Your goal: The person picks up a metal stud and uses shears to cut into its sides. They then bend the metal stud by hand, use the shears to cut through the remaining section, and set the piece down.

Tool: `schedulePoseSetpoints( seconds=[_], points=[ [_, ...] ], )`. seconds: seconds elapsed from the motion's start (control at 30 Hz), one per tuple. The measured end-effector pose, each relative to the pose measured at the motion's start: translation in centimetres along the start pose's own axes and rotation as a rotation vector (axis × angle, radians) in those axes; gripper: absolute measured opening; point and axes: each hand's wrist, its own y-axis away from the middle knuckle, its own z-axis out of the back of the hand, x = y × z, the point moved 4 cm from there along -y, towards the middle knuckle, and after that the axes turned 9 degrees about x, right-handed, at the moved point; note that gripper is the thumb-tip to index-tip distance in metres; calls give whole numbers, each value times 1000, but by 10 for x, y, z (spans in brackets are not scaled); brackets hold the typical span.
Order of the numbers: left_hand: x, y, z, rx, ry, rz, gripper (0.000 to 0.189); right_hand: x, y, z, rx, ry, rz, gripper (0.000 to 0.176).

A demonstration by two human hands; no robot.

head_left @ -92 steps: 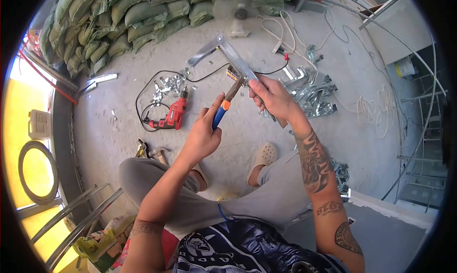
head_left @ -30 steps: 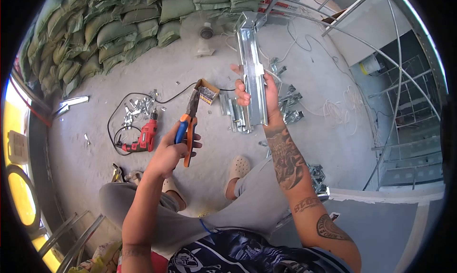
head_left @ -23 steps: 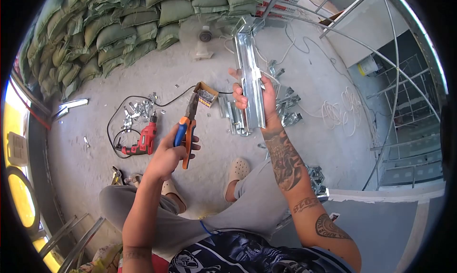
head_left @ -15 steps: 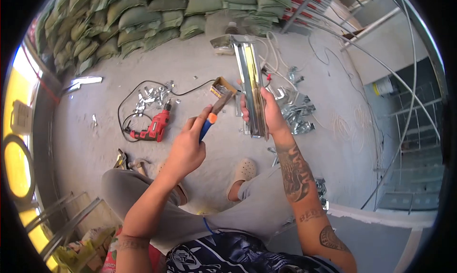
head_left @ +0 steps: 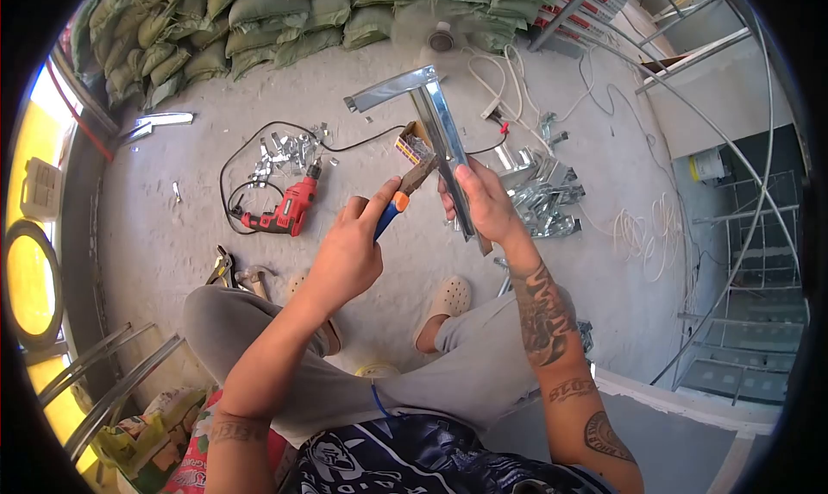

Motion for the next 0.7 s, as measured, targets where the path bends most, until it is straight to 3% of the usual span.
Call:
schedulePoseSetpoints(
  seconds=[0.27, 0.47, 0.53, 0.7],
  points=[
    [-4, 1, 2, 20, -4, -33, 88, 1, 2, 4, 56, -44, -5, 53],
    [-8, 7, 8, 77, 58, 25, 87, -22, -6, 3, 33, -389, -53, 52],
    [-9, 9, 12, 125, 110, 58, 87, -10, -6, 1, -75, -436, -34, 52],
    [-25, 12, 18, 212, 261, -28, 88, -26, -7, 12, 51, -310, -45, 48]
  ],
)
